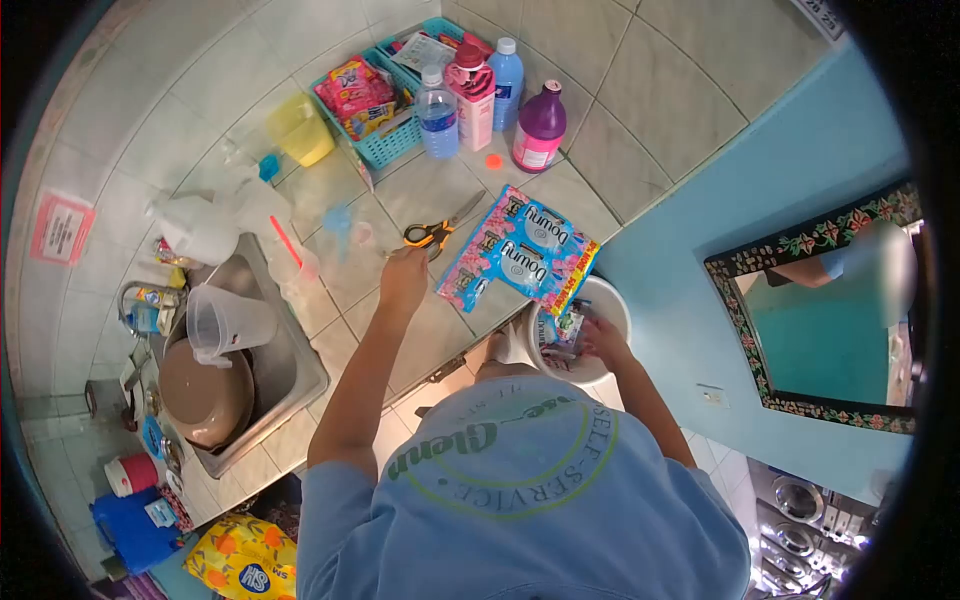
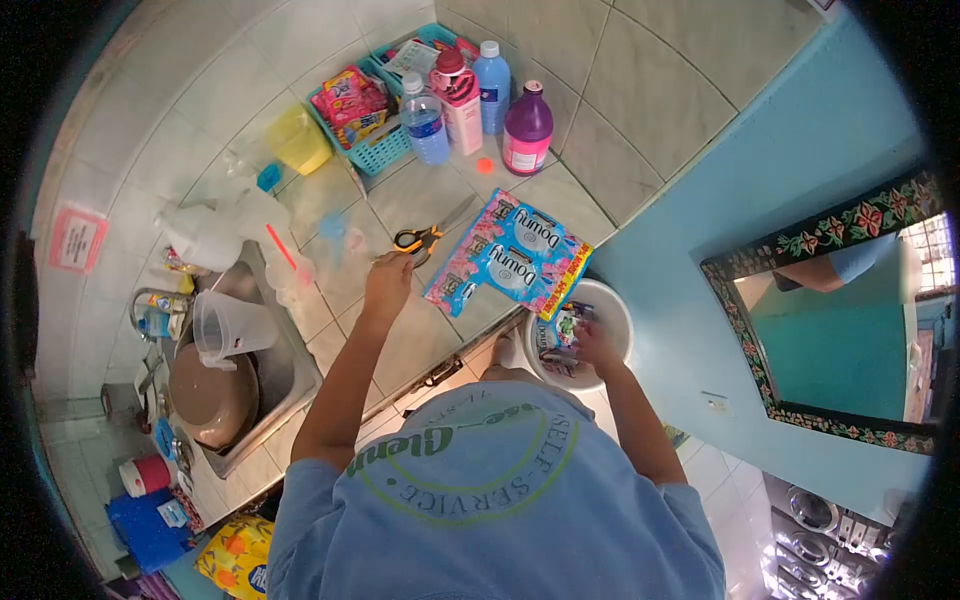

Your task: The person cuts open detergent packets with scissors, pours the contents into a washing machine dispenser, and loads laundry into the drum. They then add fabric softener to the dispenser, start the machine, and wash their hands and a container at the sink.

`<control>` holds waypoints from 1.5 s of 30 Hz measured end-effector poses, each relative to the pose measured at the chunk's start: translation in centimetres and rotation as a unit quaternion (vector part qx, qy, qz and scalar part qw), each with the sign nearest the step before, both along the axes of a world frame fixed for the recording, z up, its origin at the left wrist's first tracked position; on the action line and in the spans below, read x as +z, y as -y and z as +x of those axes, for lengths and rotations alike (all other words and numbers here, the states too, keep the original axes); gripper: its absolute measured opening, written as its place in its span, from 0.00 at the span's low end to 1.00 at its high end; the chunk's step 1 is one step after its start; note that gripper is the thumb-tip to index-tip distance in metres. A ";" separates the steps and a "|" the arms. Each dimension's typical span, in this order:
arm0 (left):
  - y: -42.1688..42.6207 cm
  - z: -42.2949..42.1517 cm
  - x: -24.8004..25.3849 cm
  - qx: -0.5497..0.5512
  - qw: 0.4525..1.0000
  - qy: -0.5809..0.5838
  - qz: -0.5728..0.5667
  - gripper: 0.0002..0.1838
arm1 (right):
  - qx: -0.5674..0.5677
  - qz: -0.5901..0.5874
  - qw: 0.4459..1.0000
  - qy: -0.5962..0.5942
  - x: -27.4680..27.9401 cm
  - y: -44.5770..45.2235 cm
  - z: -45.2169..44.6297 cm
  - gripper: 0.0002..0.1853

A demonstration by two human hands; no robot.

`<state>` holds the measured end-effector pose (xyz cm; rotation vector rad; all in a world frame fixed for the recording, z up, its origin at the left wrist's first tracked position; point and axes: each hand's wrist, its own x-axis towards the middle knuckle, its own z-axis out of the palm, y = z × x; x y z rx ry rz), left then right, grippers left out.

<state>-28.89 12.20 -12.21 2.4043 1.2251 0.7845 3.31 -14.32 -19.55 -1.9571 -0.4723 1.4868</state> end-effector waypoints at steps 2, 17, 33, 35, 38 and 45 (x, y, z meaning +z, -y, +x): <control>-1.4 1.3 -2.9 -0.010 0.999 -0.034 0.010 0.07 | -0.107 0.032 0.992 -0.058 0.3 -2.5 0.0 0.23; -4.9 2.1 -2.4 -0.048 0.989 -0.103 -0.096 0.16 | -0.200 0.024 0.958 -0.205 1.7 -6.2 -2.1 0.09; 2.1 -7.3 3.4 -0.084 0.866 0.083 -0.487 0.22 | -0.391 0.005 0.827 -0.404 0.4 -12.6 -14.0 0.07; 2.3 -7.6 4.7 -0.098 0.907 -0.008 -0.409 0.23 | -0.427 0.016 0.820 -0.382 -0.8 -14.8 -14.8 0.06; 2.7 -8.8 5.2 -0.130 0.928 -0.017 -0.349 0.24 | -0.449 -0.006 0.831 -0.328 -0.8 -17.6 -15.5 0.03; 2.5 -11.5 4.8 -0.141 0.917 0.018 -0.372 0.25 | -0.468 -0.072 0.823 -0.314 0.6 -20.8 -16.1 0.07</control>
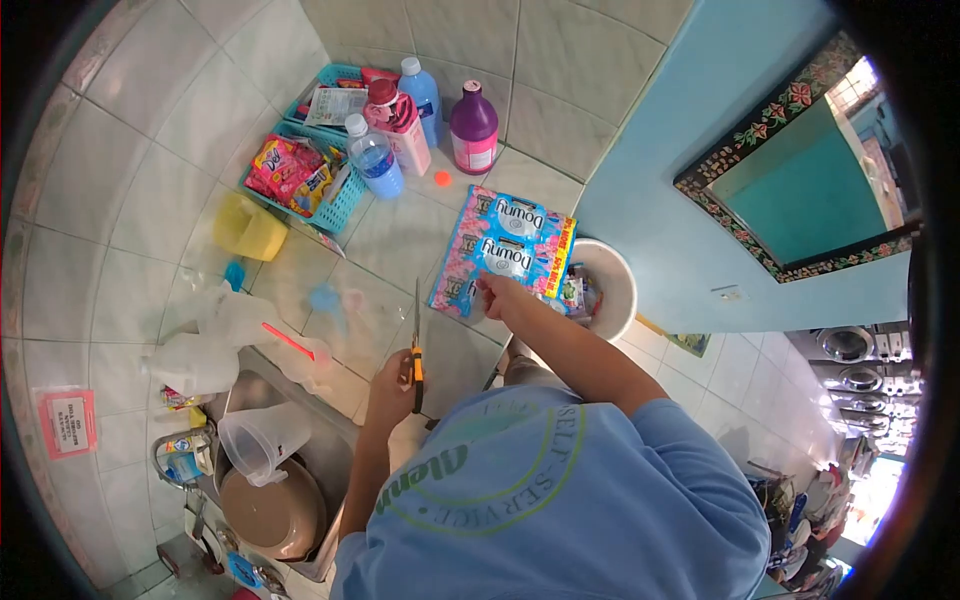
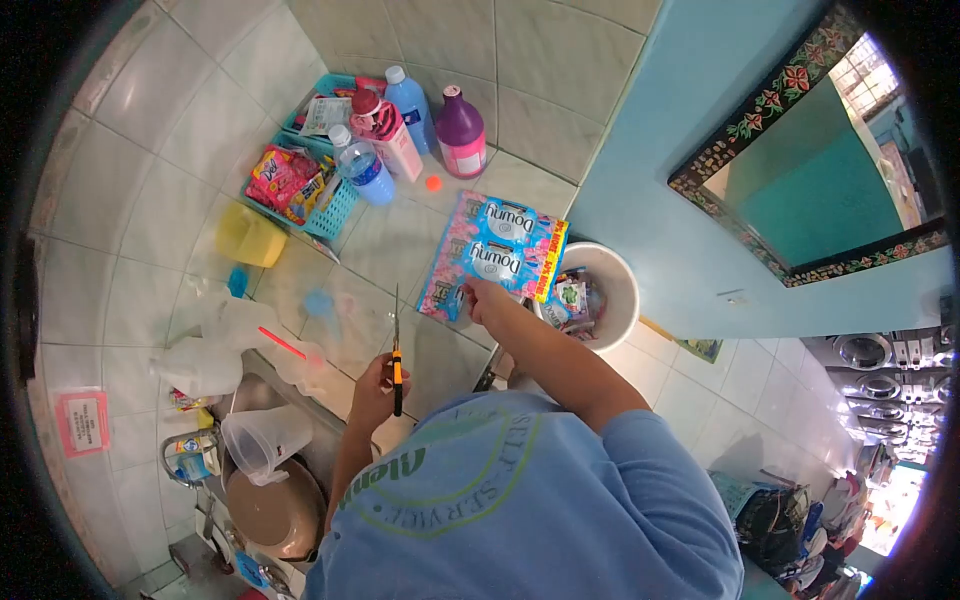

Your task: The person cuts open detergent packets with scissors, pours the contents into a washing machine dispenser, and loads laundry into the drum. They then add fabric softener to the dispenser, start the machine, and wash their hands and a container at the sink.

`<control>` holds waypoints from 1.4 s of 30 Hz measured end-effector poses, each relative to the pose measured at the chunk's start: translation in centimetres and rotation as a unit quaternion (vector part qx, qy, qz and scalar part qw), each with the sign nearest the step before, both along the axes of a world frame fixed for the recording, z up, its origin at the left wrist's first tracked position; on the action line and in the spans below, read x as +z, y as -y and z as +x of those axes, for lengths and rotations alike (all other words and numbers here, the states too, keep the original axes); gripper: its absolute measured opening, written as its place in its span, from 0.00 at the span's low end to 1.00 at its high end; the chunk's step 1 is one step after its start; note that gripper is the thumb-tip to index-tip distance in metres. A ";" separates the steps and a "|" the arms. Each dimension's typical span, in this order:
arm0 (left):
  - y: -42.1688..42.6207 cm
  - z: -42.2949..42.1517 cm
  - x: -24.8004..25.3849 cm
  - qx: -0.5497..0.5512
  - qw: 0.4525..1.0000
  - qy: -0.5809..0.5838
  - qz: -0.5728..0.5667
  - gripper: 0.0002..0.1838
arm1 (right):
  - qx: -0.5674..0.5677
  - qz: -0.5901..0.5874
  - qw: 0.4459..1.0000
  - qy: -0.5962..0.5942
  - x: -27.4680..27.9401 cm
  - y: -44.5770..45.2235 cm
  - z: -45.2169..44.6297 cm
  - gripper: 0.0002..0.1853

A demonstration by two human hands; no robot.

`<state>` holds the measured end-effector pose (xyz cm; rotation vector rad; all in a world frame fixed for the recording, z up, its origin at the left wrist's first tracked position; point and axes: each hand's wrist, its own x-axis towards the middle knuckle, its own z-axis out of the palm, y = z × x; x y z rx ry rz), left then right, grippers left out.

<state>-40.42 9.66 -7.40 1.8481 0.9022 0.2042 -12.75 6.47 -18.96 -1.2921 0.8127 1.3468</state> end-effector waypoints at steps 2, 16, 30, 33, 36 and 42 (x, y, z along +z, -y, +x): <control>-0.3 -0.6 -0.8 0.011 1.000 0.015 -0.017 0.25 | -0.009 -0.010 1.000 -0.002 -1.0 -1.0 0.3 0.07; -0.4 -0.8 -2.4 0.021 0.993 0.073 -0.091 0.27 | 0.048 -0.306 0.609 0.730 -2.0 10.1 6.2 0.22; -0.8 5.2 -4.5 -0.146 0.871 -0.008 -0.470 0.25 | -0.045 0.154 0.975 0.155 -1.0 12.8 6.2 0.06; -0.8 7.1 -4.4 -0.131 0.874 -0.036 -0.466 0.25 | -0.098 0.232 0.962 0.109 -2.2 13.5 6.6 0.07; -0.8 8.5 -4.4 -0.125 0.875 -0.013 -0.467 0.25 | -0.193 0.261 0.945 0.045 -0.3 12.9 6.0 0.11; -1.3 10.6 -5.1 -0.128 0.874 -0.020 -0.469 0.26 | -0.337 0.219 0.916 0.015 0.4 8.8 3.5 0.11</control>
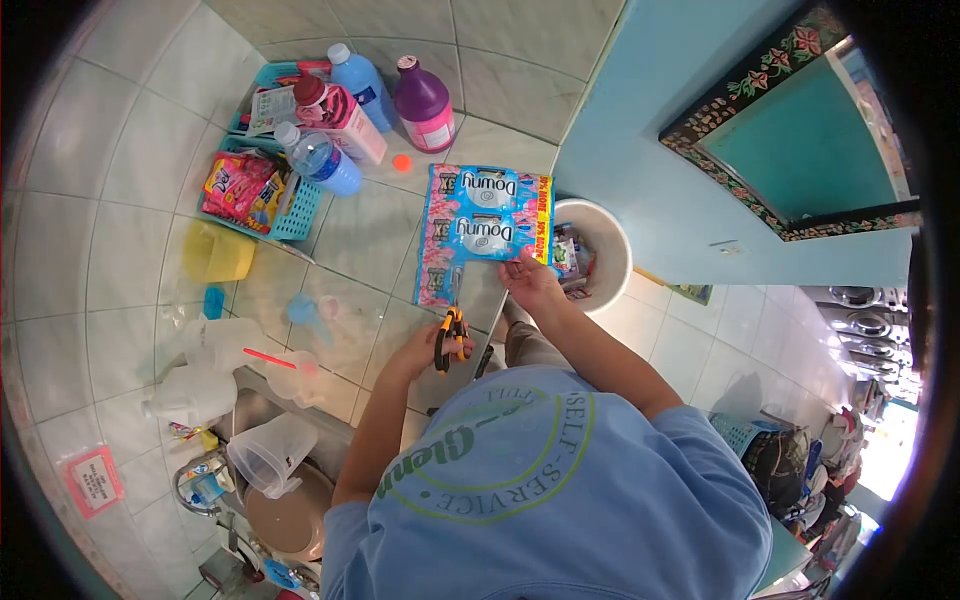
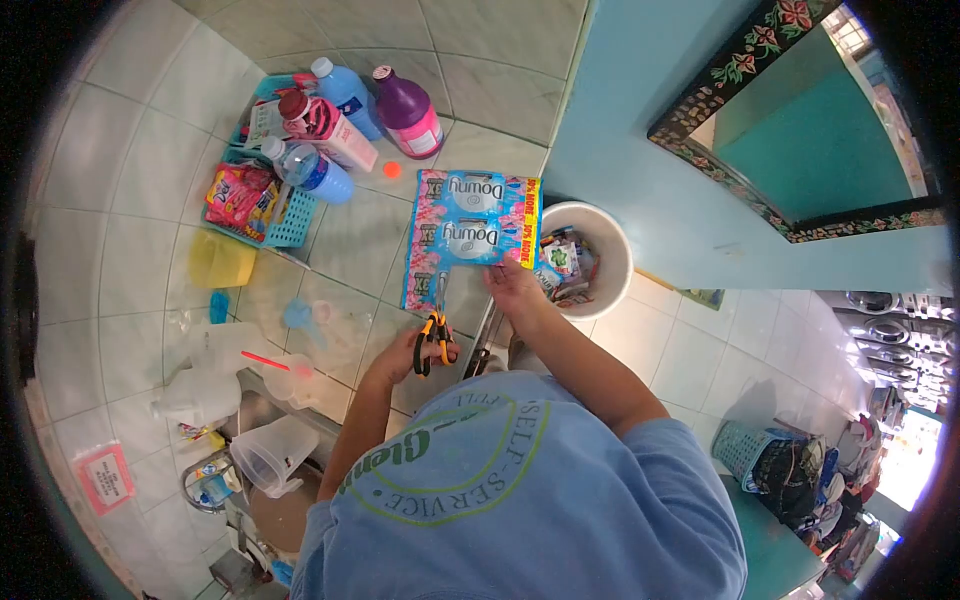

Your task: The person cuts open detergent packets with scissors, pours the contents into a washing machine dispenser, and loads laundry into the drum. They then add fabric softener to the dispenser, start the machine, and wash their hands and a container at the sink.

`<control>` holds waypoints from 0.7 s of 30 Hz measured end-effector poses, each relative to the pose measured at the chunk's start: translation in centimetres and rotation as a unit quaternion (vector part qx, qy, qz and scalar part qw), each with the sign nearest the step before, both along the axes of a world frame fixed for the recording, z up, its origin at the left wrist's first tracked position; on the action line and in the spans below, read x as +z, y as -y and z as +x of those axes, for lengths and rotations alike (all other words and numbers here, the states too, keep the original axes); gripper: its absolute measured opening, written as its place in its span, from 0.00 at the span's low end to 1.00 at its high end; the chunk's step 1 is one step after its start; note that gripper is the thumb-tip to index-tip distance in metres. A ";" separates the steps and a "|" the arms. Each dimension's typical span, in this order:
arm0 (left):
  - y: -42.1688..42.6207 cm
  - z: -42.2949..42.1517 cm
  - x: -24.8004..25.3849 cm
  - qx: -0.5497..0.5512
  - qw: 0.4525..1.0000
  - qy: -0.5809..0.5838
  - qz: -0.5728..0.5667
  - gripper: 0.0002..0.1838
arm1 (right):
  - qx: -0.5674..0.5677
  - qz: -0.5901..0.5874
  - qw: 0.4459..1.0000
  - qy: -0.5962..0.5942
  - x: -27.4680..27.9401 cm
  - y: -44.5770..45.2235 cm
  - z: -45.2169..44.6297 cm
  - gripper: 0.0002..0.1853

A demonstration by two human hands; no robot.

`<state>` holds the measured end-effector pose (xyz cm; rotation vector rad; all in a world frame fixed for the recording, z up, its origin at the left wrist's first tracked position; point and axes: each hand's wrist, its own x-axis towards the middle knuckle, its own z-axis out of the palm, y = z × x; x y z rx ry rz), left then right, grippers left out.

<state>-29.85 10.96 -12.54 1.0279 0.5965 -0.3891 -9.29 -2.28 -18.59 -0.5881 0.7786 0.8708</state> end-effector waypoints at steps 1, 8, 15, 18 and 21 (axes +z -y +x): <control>-0.1 0.2 0.1 0.000 1.000 -0.003 -0.001 0.26 | -0.022 0.010 0.999 -0.036 -0.5 -0.3 0.4 0.08; -0.2 1.3 -0.7 0.017 1.000 0.008 -0.021 0.28 | 0.010 -0.038 0.995 -0.093 -0.4 -3.9 0.7 0.06; -0.5 2.2 -1.3 0.052 0.998 0.031 -0.020 0.28 | 0.052 -0.028 0.996 -0.073 0.6 -6.0 -0.4 0.07; -1.4 2.5 -1.1 0.021 0.999 0.024 -0.016 0.27 | 0.047 -0.004 0.998 -0.051 0.8 -5.7 -0.7 0.12; -1.8 3.0 -1.3 0.010 1.000 0.013 -0.007 0.27 | 0.050 0.004 0.999 -0.010 0.4 -5.4 -0.7 0.13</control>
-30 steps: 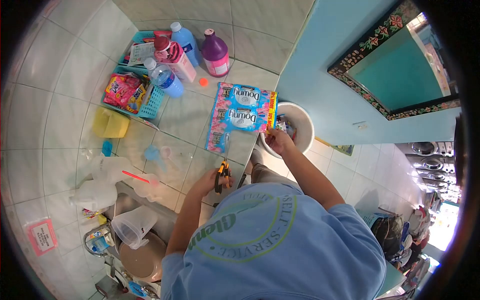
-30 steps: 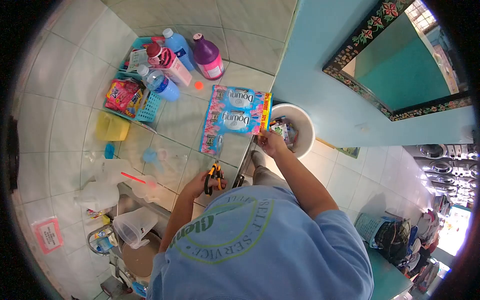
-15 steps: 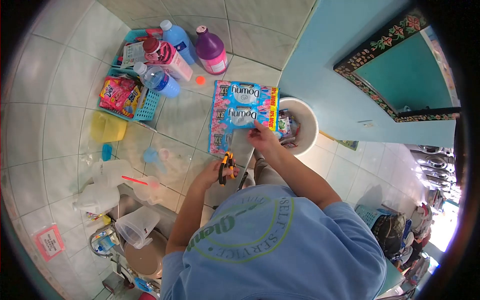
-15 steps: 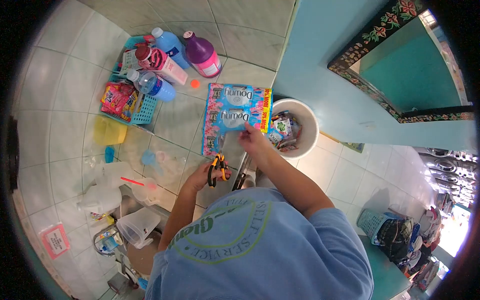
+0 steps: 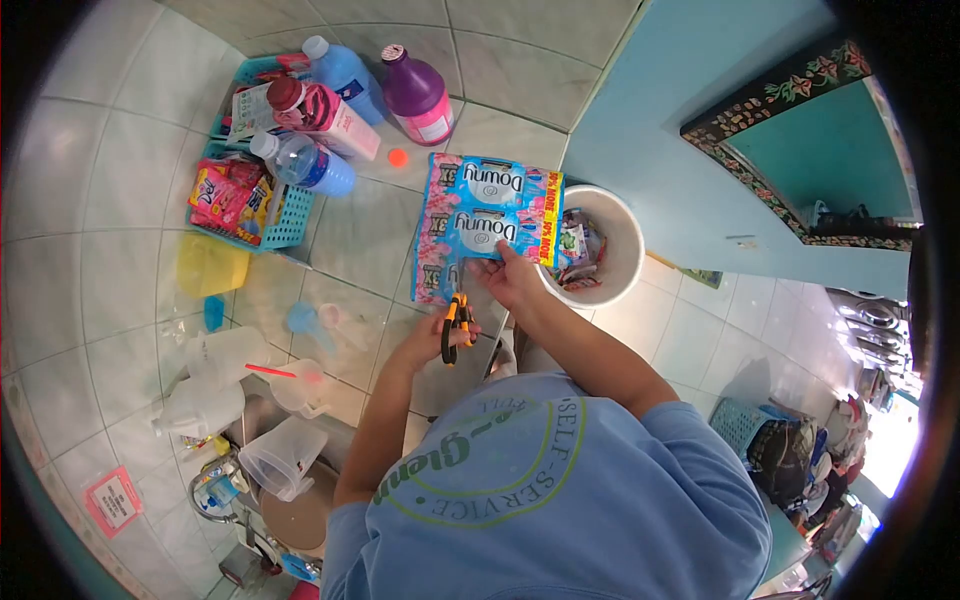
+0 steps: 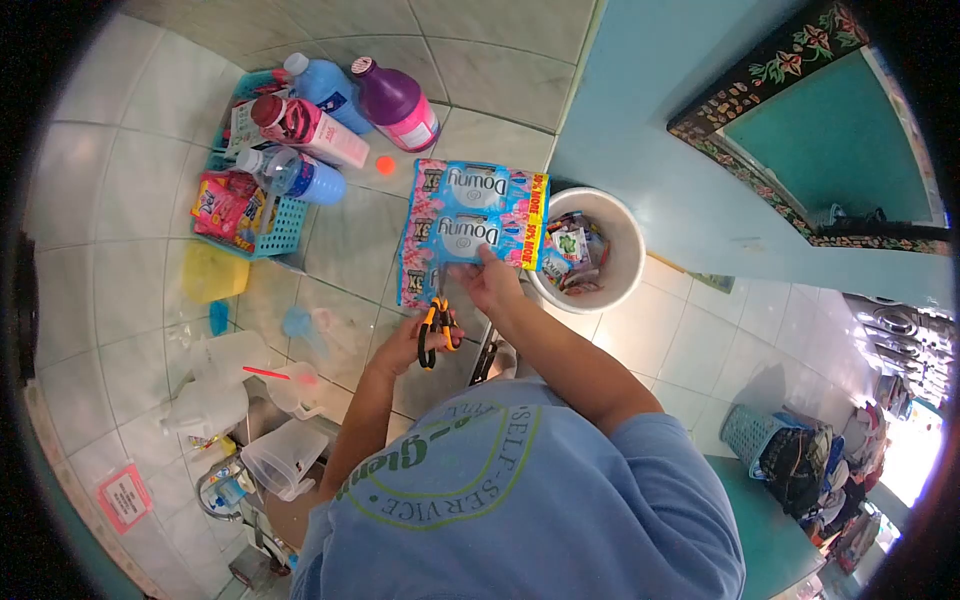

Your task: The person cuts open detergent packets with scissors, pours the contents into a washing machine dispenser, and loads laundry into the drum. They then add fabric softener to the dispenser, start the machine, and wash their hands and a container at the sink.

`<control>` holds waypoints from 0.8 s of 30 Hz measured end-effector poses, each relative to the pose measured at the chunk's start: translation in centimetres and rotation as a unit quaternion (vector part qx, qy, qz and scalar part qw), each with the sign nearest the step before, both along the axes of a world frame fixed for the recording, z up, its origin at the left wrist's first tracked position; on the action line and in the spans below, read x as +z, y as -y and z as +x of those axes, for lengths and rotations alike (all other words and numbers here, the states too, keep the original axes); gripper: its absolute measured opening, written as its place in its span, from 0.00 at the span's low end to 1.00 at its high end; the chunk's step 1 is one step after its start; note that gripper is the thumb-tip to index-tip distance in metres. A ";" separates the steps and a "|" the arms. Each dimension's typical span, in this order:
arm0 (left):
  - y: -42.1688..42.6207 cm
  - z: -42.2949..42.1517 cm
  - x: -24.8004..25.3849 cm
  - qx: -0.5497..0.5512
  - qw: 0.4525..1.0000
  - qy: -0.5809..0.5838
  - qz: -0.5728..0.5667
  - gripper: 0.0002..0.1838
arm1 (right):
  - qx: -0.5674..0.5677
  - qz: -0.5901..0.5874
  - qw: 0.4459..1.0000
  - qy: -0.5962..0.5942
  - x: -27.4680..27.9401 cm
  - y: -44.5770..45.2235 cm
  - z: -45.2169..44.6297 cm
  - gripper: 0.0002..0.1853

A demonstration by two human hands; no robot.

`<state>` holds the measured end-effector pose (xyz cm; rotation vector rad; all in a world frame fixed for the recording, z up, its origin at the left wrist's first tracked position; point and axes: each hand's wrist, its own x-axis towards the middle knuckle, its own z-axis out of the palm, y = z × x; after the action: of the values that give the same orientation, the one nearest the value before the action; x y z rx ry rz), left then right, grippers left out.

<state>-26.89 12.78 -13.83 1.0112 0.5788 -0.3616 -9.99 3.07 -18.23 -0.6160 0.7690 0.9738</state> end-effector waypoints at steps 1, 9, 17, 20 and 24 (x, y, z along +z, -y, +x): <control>-0.2 0.3 0.0 -0.002 1.000 -0.001 -0.001 0.27 | 0.002 0.001 1.000 0.006 0.0 0.1 0.1 0.13; -1.7 1.9 0.6 -0.045 0.998 -0.029 0.022 0.25 | 0.007 -0.009 1.000 0.016 -0.9 0.6 0.3 0.12; -1.3 2.0 0.6 -0.022 0.999 -0.021 0.035 0.23 | 0.005 -0.007 1.000 0.004 0.1 0.5 0.5 0.12; -1.2 2.2 1.3 -0.020 0.998 -0.032 0.043 0.22 | -0.005 -0.003 1.000 -0.002 0.7 0.5 0.5 0.13; -1.3 2.1 1.0 -0.032 0.998 -0.026 0.055 0.22 | 0.001 -0.018 1.000 -0.007 1.7 0.5 0.8 0.12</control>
<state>-24.84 14.03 -12.79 1.1308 0.6198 -0.4184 -9.22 2.53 -16.58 -0.6419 0.7991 0.9682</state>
